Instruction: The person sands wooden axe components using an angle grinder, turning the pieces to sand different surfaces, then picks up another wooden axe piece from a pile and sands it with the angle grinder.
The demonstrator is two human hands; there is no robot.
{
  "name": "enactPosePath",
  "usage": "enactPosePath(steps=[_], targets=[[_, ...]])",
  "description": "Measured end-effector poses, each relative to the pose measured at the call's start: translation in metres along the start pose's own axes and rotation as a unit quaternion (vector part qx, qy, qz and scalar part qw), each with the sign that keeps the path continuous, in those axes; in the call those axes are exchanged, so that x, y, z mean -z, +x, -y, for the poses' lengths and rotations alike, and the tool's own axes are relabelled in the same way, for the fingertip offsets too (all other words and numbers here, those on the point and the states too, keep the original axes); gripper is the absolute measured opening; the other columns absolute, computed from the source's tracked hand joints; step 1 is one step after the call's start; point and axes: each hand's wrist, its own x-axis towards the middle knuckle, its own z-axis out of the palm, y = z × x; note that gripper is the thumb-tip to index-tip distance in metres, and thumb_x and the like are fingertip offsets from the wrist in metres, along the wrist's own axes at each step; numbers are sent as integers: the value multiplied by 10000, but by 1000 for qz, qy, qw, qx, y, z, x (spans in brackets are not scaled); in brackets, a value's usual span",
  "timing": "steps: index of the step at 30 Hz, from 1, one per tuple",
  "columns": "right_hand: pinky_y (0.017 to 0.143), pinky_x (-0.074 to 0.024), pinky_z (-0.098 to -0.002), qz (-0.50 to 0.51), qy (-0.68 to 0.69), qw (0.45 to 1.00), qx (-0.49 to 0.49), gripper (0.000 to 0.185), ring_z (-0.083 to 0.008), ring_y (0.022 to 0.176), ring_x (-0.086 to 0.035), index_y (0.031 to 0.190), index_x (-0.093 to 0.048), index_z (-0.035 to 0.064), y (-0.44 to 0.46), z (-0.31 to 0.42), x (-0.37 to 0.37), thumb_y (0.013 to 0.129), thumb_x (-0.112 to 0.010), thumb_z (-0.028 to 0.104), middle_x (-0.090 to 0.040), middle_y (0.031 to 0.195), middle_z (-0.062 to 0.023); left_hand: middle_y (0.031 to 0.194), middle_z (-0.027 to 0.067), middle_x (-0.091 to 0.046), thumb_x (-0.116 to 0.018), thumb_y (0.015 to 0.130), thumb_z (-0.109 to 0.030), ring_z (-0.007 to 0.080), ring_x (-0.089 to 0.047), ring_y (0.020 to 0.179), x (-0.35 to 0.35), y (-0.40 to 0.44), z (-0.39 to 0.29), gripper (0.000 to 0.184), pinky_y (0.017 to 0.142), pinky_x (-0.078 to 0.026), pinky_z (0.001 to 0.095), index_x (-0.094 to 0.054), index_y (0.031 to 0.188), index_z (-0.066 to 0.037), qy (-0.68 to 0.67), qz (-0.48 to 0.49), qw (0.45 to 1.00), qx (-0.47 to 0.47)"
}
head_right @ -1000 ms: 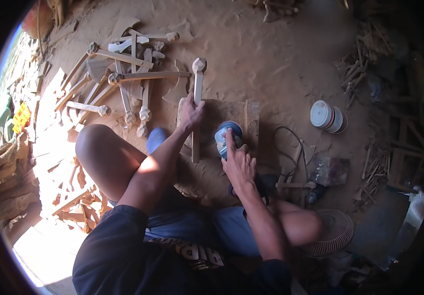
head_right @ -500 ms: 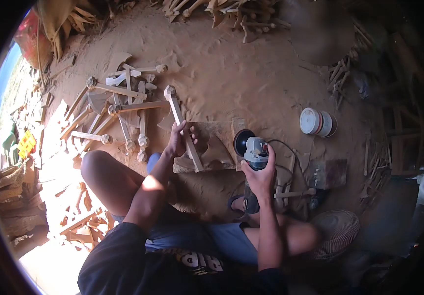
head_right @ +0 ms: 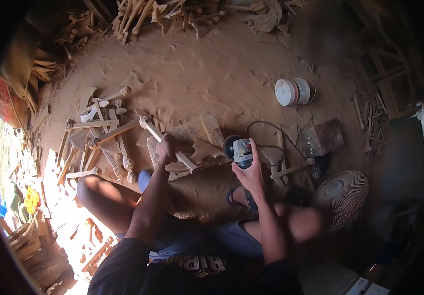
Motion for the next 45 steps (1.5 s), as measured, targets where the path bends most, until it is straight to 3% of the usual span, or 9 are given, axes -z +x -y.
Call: enactPosePath(steps=[10, 16, 22, 27, 28, 31, 40, 43, 45], targets=[[1170, -448, -404, 83, 48, 994, -45, 983, -323, 1368, -585, 1626, -386, 68, 7, -52, -20, 766, -862, 91, -583, 1479, -223, 754, 42, -596, -618, 1047, -269, 181, -601, 589, 12, 7, -3, 229, 491, -496, 347, -625, 929, -72, 49, 3, 999, 18], [1137, -480, -391, 82, 39, 994, -52, 968, -309, 1331, -619, 1607, -407, 40, 9, -47, -26, 758, -867, 115, -608, 1457, -210, 765, 76, -627, -611, 1037, -254, 192, -608, 564, 13, 7, -4, 227, 456, -483, 351, -608, 902, -71, 34, 22, 999, 21], [1137, -493, -429, 78, -91, 985, -125, 951, -398, 1326, -626, 1614, -416, 117, 14, -26, -25, 767, -844, 185, -609, 1488, -214, 755, 66, -600, -602, 1026, -233, 191, -581, 556, -1, -14, -17, 211, 441, -467, 338, -591, 895, -69, 41, -11, 998, 36], [1060, -545, -477, 62, -152, 978, -127, 956, -430, 1251, -662, 1643, -378, 175, 13, -23, -18, 793, -815, 213, -655, 1421, -224, 763, 52, -571, -614, 1020, -253, 181, -545, 551, 14, 6, -10, 208, 431, -453, 330, -574, 924, -73, 18, 31, 999, 40], [1058, -545, -480, 67, -152, 976, -139, 956, -433, 1245, -664, 1643, -378, 177, 13, -18, -16, 793, -815, 211, -659, 1415, -223, 768, 51, -565, -618, 1018, -257, 179, -540, 552, 14, 9, -11, 209, 429, -451, 329, -568, 932, -74, 14, 43, 998, 40], [1122, -497, -463, 52, 21, 998, -42, 963, -444, 1301, -622, 1638, -376, 148, 10, -49, -32, 790, -826, 220, -627, 1470, -208, 767, 38, -494, -632, 1017, -264, 173, -500, 542, 5, 2, -13, 241, 421, -438, 327, -504, 914, -87, 29, -2, 999, 45], [1145, -476, -399, 103, -128, 971, -172, 965, -331, 1355, -613, 1625, -392, 91, 16, -11, -7, 784, -857, 163, -576, 1503, -224, 687, 13, -437, -618, 1037, -247, 156, -435, 479, 17, 17, -2, 268, 403, -413, 324, -465, 857, -119, -6, 16, 998, 58], [1125, -494, -410, 69, 33, 997, -27, 940, -340, 1361, -617, 1630, -389, 107, 5, -23, -23, 812, -845, 178, -574, 1524, -214, 680, 10, -429, -612, 1041, -252, 152, -426, 477, 19, 18, -2, 272, 399, -405, 326, -461, 853, -127, -9, 15, 998, 65], [1063, -536, -446, 103, 9, 994, -18, 949, -394, 1279, -654, 1636, -384, 139, -1, -20, -27, 813, -841, 262, -628, 1464, -207, 678, 9, -427, -611, 1041, -256, 150, -424, 476, 17, 15, -4, 271, 399, -404, 326, -462, 855, -127, -13, 30, 998, 62]])
